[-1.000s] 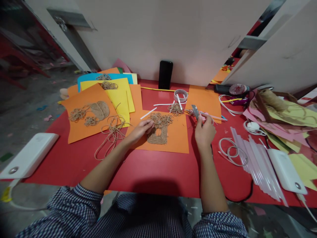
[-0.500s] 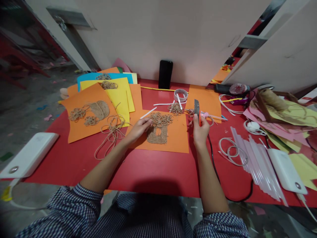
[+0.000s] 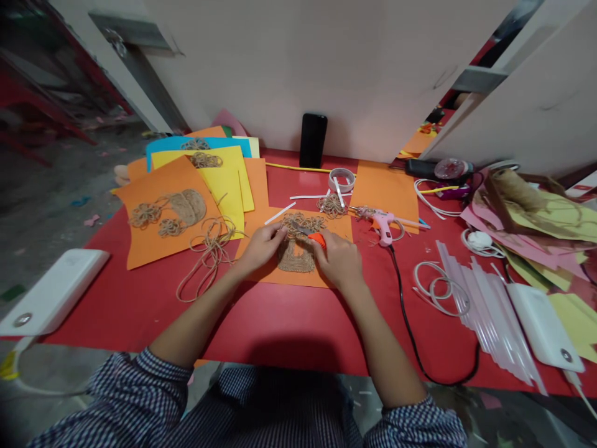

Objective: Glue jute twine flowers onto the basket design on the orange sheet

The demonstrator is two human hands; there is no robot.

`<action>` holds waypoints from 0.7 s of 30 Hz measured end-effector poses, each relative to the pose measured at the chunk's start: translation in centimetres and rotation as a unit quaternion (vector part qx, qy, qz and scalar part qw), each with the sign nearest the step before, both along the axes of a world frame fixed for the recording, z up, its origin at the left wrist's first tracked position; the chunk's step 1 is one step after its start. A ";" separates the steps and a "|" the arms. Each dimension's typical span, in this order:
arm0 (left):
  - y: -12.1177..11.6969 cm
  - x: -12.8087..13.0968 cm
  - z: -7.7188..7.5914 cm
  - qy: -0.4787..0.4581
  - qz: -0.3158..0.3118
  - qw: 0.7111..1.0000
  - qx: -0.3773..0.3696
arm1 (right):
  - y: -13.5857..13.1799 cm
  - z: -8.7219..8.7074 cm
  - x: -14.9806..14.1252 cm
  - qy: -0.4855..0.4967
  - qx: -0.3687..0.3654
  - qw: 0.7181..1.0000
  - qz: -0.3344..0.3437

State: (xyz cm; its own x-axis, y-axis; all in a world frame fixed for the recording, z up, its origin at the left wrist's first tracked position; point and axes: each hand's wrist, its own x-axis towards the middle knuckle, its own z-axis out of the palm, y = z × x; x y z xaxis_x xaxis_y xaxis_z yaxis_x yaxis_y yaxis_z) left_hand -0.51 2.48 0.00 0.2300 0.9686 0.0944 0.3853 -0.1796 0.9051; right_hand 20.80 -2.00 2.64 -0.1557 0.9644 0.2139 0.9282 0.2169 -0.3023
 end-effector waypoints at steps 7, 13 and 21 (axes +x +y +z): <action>-0.5 0.4 0.6 0.036 0.003 0.999 0.035 | -0.4 -0.2 -1.1 -0.047 0.011 0.998 -0.026; -0.6 0.6 0.1 -0.084 -0.019 0.995 -0.057 | -0.3 -0.4 -1.0 -0.047 0.019 0.997 -0.066; -0.3 -0.3 0.8 -0.267 -0.100 0.925 -0.249 | -0.2 -0.4 -0.9 -0.061 0.046 0.995 -0.071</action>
